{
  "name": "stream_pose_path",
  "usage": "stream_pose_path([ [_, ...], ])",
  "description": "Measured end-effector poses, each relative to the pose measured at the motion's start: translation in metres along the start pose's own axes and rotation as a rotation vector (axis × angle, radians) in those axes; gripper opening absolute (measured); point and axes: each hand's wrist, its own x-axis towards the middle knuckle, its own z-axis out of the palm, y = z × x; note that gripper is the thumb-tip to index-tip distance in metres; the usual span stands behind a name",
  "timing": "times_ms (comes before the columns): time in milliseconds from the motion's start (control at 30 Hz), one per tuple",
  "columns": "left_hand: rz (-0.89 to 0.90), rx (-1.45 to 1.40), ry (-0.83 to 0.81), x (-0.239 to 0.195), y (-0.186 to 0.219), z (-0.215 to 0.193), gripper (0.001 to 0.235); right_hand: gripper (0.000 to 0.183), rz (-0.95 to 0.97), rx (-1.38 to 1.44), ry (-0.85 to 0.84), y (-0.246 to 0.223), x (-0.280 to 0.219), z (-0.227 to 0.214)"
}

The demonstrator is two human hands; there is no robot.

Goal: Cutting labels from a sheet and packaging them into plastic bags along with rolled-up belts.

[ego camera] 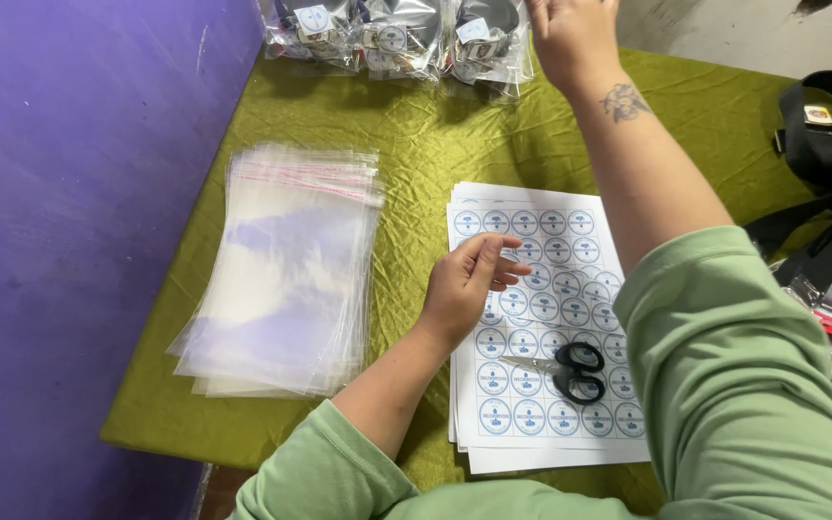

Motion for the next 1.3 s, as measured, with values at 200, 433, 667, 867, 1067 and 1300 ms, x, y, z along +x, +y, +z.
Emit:
stream_pose_path([
  [200, 0.061, 0.161, 0.045, 0.002, 0.001, -0.002, 0.044, 0.027, -0.033, -0.05, 0.014, 0.021, -0.046, -0.068],
  [433, 0.038, 0.101, 0.084, 0.008, -0.016, -0.006, 0.03, 0.057, 0.093, -0.054, -0.102, -0.038, -0.172, -0.104],
  [667, 0.117, 0.179, 0.0, 0.007, -0.026, -0.01, 0.028, 0.056, 0.042, -0.036, -0.363, -0.075, -0.29, -0.089],
  [867, 0.113, 0.29, -0.041, 0.005, -0.023, -0.01, 0.03, 0.056, -0.147, -0.028, -0.292, -0.051, -0.327, -0.073],
  [1067, 0.128, 0.372, -0.068, -0.001, -0.019, -0.004, 0.031, 0.041, 0.165, 0.215, -0.252, -0.002, -0.335, -0.079],
  [1300, 0.149, 0.455, -0.095, -0.005, -0.007, 0.0, 0.029, 0.033, 0.177, 0.047, -0.23, 0.011, -0.334, -0.083],
])
